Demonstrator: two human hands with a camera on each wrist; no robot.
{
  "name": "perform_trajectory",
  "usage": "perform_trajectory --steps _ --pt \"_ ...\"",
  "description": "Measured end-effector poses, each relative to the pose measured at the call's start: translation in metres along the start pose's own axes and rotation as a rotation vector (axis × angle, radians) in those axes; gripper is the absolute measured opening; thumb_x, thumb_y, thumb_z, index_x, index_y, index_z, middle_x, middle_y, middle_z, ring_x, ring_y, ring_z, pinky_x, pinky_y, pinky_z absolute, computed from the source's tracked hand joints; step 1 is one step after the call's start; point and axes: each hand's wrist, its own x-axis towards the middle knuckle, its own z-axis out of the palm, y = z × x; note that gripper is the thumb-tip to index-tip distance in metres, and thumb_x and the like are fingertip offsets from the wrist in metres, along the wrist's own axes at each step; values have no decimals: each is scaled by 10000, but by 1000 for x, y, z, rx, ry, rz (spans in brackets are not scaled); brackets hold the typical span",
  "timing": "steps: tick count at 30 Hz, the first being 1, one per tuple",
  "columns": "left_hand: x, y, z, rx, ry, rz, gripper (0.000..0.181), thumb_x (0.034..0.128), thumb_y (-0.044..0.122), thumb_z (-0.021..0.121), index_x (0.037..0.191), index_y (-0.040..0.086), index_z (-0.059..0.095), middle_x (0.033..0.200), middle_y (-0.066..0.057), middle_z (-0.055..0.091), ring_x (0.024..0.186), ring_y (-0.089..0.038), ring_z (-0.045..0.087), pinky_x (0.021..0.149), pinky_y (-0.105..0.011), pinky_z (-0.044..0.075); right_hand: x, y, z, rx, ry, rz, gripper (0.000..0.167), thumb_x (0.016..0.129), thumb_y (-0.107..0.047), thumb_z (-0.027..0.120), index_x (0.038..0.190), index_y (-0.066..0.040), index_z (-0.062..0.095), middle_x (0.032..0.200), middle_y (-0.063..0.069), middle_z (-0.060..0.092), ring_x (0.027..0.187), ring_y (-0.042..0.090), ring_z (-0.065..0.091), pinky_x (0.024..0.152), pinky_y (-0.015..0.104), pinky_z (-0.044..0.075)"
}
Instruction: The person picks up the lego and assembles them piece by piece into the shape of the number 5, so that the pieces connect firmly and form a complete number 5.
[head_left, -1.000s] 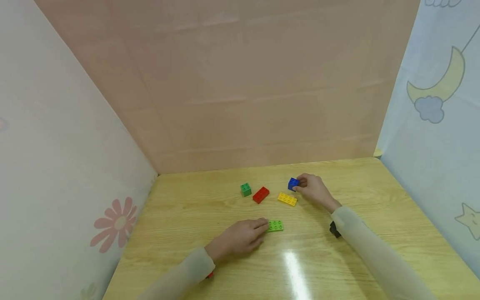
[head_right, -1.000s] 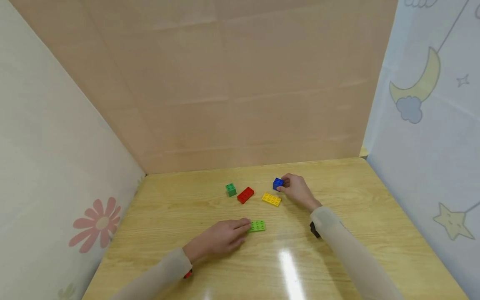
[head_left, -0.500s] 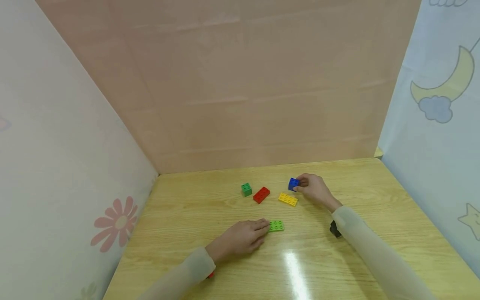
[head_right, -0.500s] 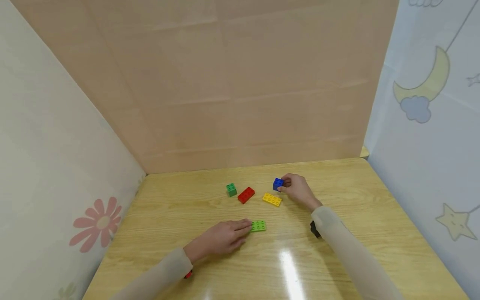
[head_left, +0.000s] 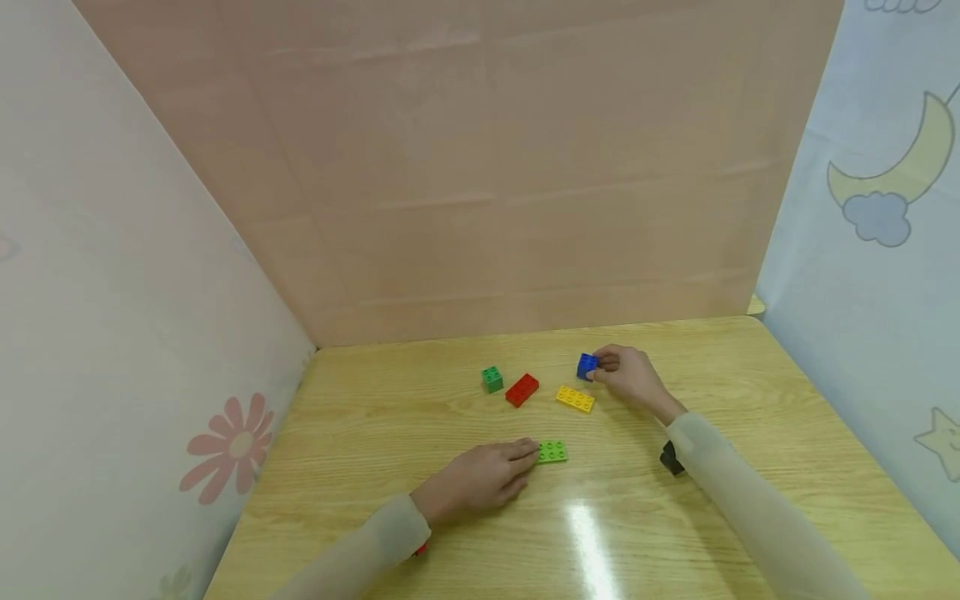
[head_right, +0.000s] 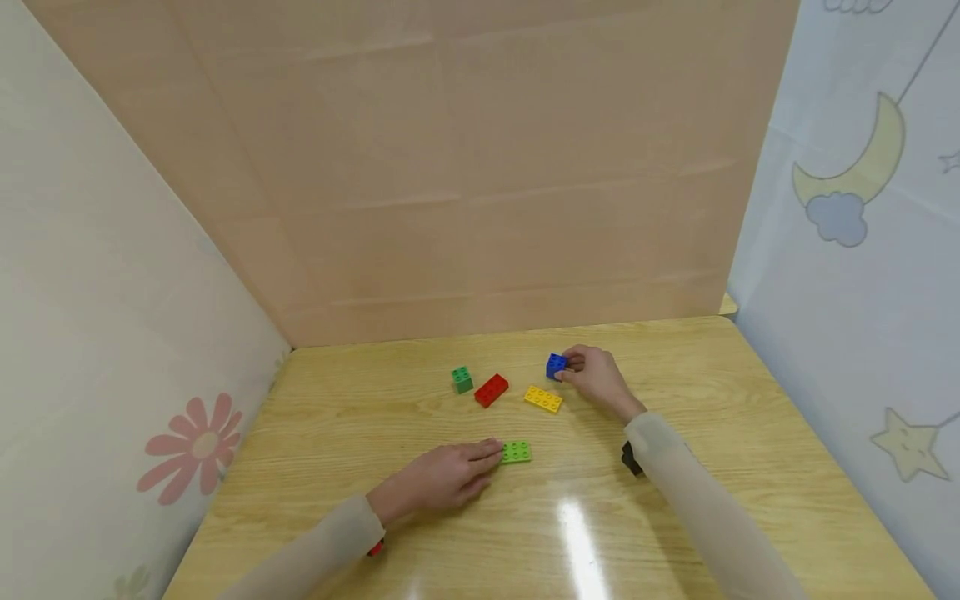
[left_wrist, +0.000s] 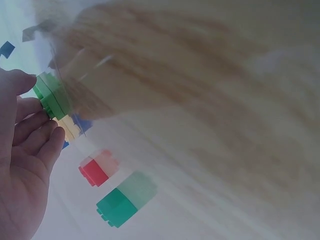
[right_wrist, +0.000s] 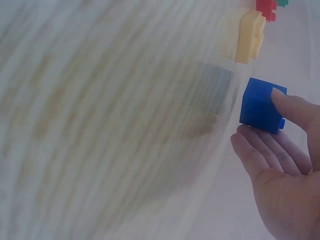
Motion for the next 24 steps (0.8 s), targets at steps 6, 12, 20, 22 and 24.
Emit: perform_trajectory --steps 6,12,20,22,24 --pt "0 -1 -1 -14 6 2 497 1124 357 494 1567 132 505 1637 -27 494 1479 -145 525 1148 -291 513 -1 -6 -3 -17 -3 -7 435 993 -205 737 1340 38 639 1290 272 709 1183 424 703 986 528 603" --pt "0 -1 -3 -30 -14 -4 509 1127 362 483 1581 132 484 1652 -26 472 1496 -155 507 1163 -304 501 -5 -11 -6 -27 -1 -29 425 994 -200 733 1335 36 641 1262 256 726 1155 407 715 968 527 608" --pt "0 0 -4 -52 -22 -1 501 1128 357 480 1574 128 494 1650 -37 474 1488 -159 516 1161 -306 504 -16 -16 -6 -16 -2 -35 419 990 -231 747 1330 -3 654 1278 232 726 1167 398 715 978 531 606" --pt "0 0 -3 -51 -18 2 498 1127 358 484 1569 130 501 1646 -36 479 1480 -155 525 1155 -303 508 -19 -17 -5 -9 -6 -41 411 991 -218 744 1330 -4 656 1278 229 726 1169 396 715 982 528 606" --pt "0 0 -2 -44 -15 0 496 1126 360 487 1567 133 506 1644 -32 483 1474 -150 530 1151 -298 510 -21 -19 -5 -1 -8 -46 400 990 -203 742 1326 -3 659 1270 226 729 1164 392 718 983 525 607"
